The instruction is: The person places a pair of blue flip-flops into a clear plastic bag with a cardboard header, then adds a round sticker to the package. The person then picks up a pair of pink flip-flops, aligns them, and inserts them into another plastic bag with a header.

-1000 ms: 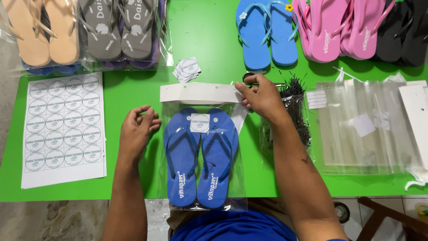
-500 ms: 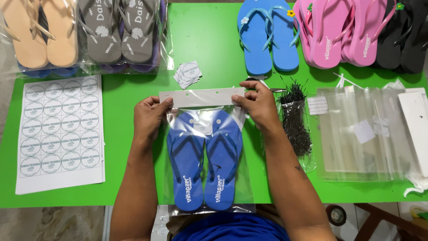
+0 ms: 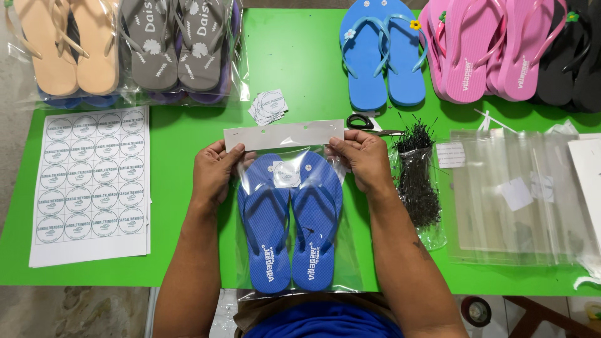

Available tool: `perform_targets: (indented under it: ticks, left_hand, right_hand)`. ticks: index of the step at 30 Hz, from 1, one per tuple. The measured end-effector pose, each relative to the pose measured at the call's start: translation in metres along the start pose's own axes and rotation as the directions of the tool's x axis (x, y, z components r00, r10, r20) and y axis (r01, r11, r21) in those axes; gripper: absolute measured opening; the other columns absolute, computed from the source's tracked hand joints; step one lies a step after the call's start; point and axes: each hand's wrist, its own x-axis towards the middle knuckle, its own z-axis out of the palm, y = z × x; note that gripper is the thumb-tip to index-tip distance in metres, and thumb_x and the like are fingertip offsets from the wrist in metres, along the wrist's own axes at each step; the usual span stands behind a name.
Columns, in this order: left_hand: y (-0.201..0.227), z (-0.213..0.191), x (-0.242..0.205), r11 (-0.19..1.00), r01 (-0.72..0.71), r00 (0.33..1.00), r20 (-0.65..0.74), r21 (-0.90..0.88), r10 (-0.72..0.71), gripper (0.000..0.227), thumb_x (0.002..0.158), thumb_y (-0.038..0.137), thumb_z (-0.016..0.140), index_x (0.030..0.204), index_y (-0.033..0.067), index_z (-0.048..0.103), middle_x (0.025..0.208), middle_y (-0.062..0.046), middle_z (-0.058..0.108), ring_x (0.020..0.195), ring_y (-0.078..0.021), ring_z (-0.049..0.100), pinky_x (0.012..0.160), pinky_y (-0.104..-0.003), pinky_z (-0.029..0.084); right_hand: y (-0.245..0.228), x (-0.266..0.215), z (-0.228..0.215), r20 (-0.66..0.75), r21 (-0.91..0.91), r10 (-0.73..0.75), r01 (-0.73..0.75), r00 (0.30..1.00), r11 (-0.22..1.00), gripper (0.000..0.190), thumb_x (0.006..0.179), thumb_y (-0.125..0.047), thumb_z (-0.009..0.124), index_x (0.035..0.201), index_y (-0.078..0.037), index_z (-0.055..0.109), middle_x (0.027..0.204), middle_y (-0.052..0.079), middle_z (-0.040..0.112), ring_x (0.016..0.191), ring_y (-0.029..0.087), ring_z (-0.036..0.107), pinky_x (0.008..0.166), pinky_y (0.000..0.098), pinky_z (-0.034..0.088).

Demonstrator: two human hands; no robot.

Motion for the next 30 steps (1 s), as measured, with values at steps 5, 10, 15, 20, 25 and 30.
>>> perform_targets:
  ticks: [5, 10, 15, 20, 25, 30]
  left_hand:
    - [-0.005, -0.002, 0.003, 0.999, -0.038, 0.999, 0.024, -0.024, 0.039, 0.026, 0.102, 0.008, 0.062, 0.120, -0.0105, 0.064, 0.100, -0.020, 0.075, 0.083, -0.0217, 0.076, 0.075, -0.032, 0.066]
    - [-0.006, 0.005, 0.001, 0.991, -0.100, 0.994, -0.034, 0.087, 0.103, 0.027, 0.103, 0.017, 0.060, 0.115, -0.0056, 0.065, 0.087, -0.015, 0.076, 0.071, -0.0167, 0.075, 0.062, -0.027, 0.062]
    - [-0.009, 0.012, -0.003, 0.942, -0.273, 0.957, -0.045, 0.196, 0.287, 0.026, 0.106, 0.023, 0.060, 0.112, -0.0017, 0.066, 0.077, -0.007, 0.072, 0.060, -0.0056, 0.065, 0.053, -0.019, 0.052]
    - [-0.008, 0.016, -0.005, 0.942, -0.274, 0.957, -0.036, 0.194, 0.286, 0.026, 0.105, 0.025, 0.063, 0.107, -0.0004, 0.068, 0.072, -0.006, 0.073, 0.051, -0.0025, 0.057, 0.044, -0.017, 0.038]
    - [-0.008, 0.023, -0.010, 0.919, -0.279, 0.956, -0.012, 0.280, 0.294, 0.027, 0.103, 0.027, 0.065, 0.107, 0.0001, 0.069, 0.068, -0.006, 0.072, 0.047, -0.0014, 0.054, 0.041, -0.018, 0.034]
    - [-0.007, 0.026, -0.011, 0.906, -0.276, 0.949, -0.061, 0.321, 0.310, 0.027, 0.101, 0.027, 0.069, 0.107, 0.0002, 0.069, 0.065, -0.003, 0.071, 0.047, -0.0016, 0.057, 0.043, -0.019, 0.037]
  right_hand:
    - [0.006, 0.002, 0.002, -0.028, 0.062, -0.019, 0.021, 0.999, 0.998, 0.017, 0.095, -0.012, 0.072, 0.097, 0.003, 0.066, 0.082, 0.015, 0.075, 0.067, 0.017, 0.073, 0.063, 0.0312, 0.064]
    - [0.007, 0.001, 0.009, -0.076, 0.011, -0.127, 0.128, 0.989, 0.992, 0.021, 0.097, -0.016, 0.075, 0.094, 0.001, 0.064, 0.077, 0.013, 0.073, 0.062, 0.014, 0.070, 0.056, 0.0275, 0.058]
    - [0.000, -0.008, 0.015, -0.151, -0.109, -0.129, 0.113, 0.980, 0.988, 0.026, 0.097, -0.021, 0.074, 0.087, -0.001, 0.061, 0.070, 0.013, 0.071, 0.054, 0.013, 0.067, 0.049, 0.0278, 0.058]
    - [-0.002, -0.008, 0.018, -0.137, -0.111, -0.240, 0.225, 0.961, 0.968, 0.028, 0.102, -0.027, 0.066, 0.091, -0.003, 0.063, 0.073, 0.010, 0.070, 0.057, 0.012, 0.068, 0.049, 0.0267, 0.058]
    - [-0.004, -0.005, 0.017, -0.069, -0.155, -0.274, 0.261, 0.959, 0.953, 0.024, 0.102, -0.025, 0.065, 0.100, -0.001, 0.066, 0.080, 0.012, 0.076, 0.064, 0.013, 0.072, 0.057, 0.0240, 0.058]
    - [-0.003, -0.011, 0.019, -0.089, -0.171, -0.259, 0.242, 0.962, 0.955, 0.024, 0.102, -0.022, 0.067, 0.095, 0.000, 0.066, 0.077, 0.013, 0.075, 0.062, 0.013, 0.070, 0.056, 0.0248, 0.058]
